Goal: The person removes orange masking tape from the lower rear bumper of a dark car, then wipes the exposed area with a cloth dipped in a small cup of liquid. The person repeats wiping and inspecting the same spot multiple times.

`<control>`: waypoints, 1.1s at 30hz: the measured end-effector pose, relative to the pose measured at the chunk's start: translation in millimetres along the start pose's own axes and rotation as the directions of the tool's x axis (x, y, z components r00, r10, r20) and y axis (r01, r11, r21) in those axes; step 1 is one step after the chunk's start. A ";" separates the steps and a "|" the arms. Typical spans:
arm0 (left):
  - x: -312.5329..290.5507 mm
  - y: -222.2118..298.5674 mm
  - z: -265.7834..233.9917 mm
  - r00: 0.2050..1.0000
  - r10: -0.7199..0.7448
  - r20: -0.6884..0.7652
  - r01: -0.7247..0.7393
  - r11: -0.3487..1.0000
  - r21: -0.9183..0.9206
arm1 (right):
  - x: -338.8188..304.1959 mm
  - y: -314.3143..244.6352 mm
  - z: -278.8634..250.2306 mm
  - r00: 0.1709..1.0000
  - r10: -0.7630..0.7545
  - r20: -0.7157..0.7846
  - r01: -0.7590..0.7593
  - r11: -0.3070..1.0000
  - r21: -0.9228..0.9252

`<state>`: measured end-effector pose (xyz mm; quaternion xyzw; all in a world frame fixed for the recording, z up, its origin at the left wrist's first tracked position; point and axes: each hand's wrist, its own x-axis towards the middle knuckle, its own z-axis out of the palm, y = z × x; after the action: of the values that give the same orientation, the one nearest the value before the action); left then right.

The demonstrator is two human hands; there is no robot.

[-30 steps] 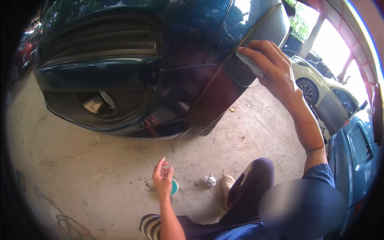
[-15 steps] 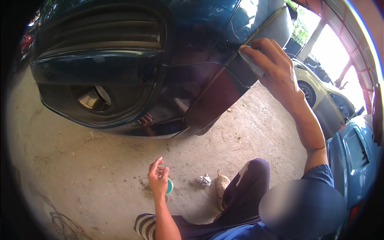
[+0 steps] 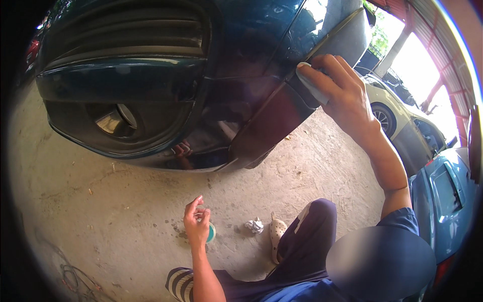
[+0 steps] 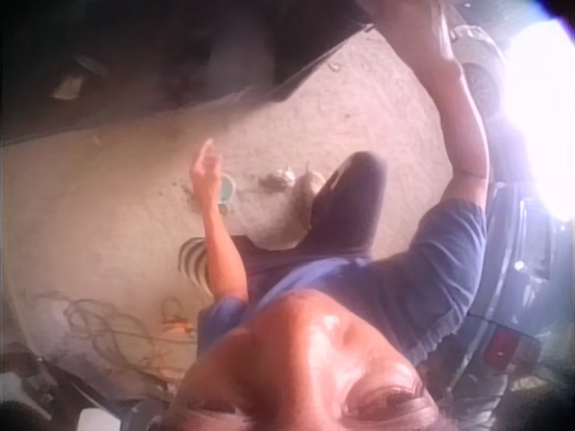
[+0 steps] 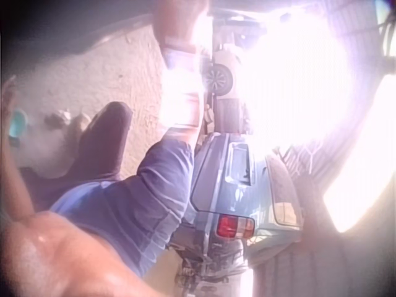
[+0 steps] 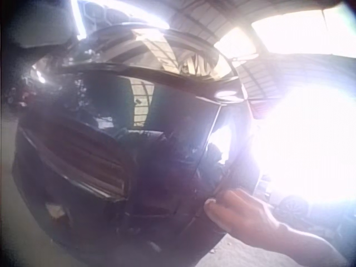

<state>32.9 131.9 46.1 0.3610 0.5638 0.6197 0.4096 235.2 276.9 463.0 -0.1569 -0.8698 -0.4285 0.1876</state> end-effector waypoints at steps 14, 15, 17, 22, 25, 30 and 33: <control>-0.6 1.6 -0.2 1.000 0.002 -0.015 -0.001 0.999 0.035 | -0.6 -11.8 1.0 0.998 0.023 0.052 -0.026 0.999 0.048; -0.6 1.7 -0.4 1.000 0.004 -0.015 -0.003 0.999 0.034 | -0.4 -11.7 1.0 0.999 0.019 0.047 -0.021 0.999 0.047; -0.5 1.9 -0.8 1.000 0.009 -0.012 -0.009 0.999 0.034 | -0.2 -11.6 1.0 0.999 0.014 0.045 -0.016 0.999 0.050; -1.3 2.4 -2.0 1.000 0.014 -0.013 -0.014 0.999 0.031 | -0.4 -13.2 2.4 0.999 0.015 0.037 -0.017 0.998 0.054; -1.8 2.5 -2.2 1.000 0.017 -0.018 -0.016 0.999 0.036 | -0.4 -14.0 3.4 1.000 0.014 0.027 -0.016 0.998 0.064; -1.6 1.8 -2.9 0.999 0.023 -0.030 -0.022 0.999 0.031 | -1.7 -15.3 3.9 0.999 0.020 0.032 -0.022 0.997 0.068; -1.5 0.9 -3.4 0.999 0.028 -0.033 -0.027 0.999 0.030 | -2.9 -16.6 4.9 0.999 0.029 0.034 -0.031 0.996 0.078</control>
<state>30.3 129.1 46.7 0.3643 0.5747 0.6229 0.3861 229.6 270.9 447.5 -0.1695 -0.8865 -0.3884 0.1857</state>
